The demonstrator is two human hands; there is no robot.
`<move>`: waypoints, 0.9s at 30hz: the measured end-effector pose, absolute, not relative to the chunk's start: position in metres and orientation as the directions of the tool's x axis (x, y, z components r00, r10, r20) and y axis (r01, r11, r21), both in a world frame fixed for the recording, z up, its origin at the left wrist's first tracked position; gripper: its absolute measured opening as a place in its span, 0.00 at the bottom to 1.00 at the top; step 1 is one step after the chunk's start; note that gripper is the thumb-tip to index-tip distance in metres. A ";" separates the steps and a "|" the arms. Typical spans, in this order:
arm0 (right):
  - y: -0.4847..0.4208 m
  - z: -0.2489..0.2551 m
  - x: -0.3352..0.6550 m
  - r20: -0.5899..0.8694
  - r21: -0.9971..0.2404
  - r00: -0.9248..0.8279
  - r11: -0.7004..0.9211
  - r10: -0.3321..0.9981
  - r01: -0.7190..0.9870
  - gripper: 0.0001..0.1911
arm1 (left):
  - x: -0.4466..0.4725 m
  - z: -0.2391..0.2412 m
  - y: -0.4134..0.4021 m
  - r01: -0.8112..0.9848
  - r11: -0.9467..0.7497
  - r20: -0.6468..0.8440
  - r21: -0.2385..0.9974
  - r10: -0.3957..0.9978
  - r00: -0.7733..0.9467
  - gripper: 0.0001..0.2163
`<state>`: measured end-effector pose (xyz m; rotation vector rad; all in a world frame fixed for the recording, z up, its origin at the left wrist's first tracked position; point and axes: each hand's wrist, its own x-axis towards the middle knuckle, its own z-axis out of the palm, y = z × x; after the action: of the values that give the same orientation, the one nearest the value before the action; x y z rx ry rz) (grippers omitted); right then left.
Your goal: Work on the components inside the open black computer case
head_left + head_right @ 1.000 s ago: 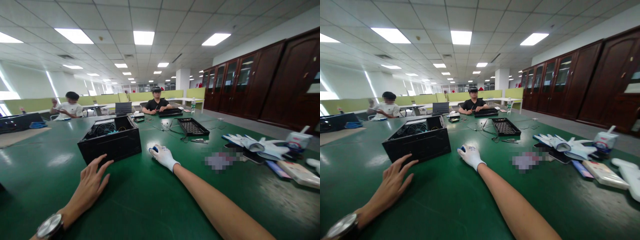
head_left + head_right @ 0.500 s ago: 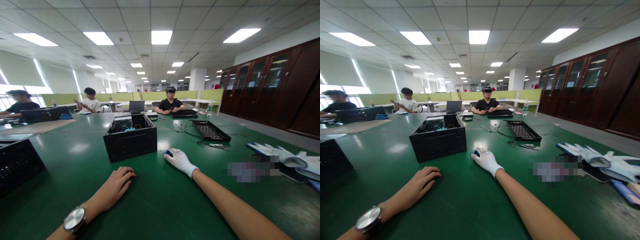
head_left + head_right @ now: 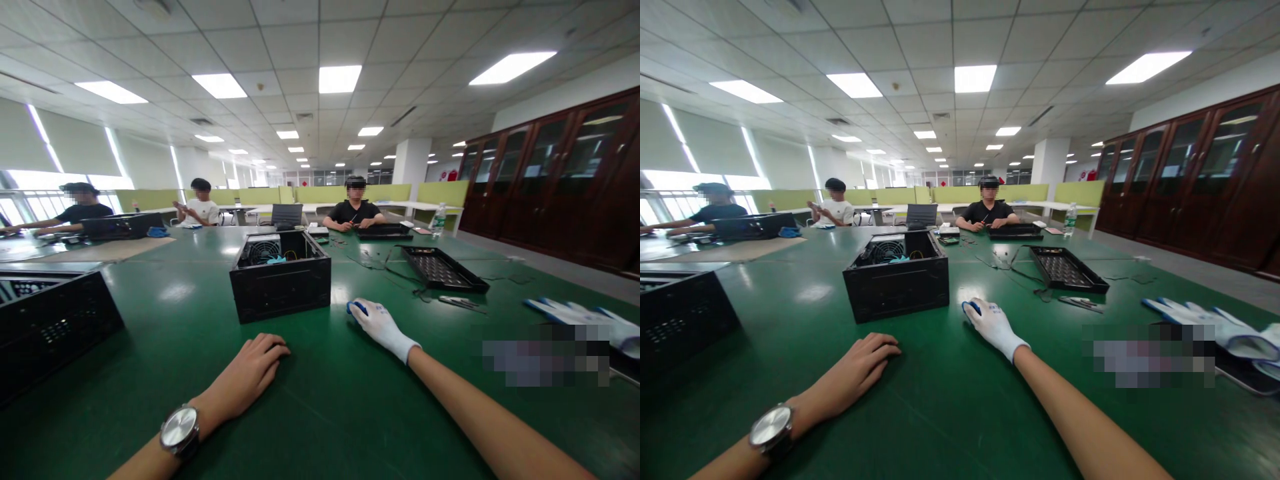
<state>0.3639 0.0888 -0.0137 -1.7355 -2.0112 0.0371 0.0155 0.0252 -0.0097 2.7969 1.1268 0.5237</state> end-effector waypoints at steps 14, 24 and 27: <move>0.084 -0.010 0.359 0.280 -0.303 -0.090 0.177 0.956 0.936 0.28 | 0.016 -0.009 0.025 0.668 -0.715 0.281 0.206 0.697 0.659 0.15; 0.082 -0.009 0.357 0.272 -0.279 -0.095 0.172 0.958 0.945 0.26 | 0.016 -0.009 0.025 0.666 -0.709 0.272 0.233 0.705 0.655 0.15; 0.083 -0.011 0.357 0.278 -0.268 -0.106 0.183 0.955 0.946 0.26 | 0.016 -0.009 0.025 0.667 -0.707 0.272 0.233 0.706 0.653 0.15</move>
<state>0.3573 0.0827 -0.0109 -1.7894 -2.0822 0.0310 0.0156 0.0254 -0.0090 2.7532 1.1481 0.5260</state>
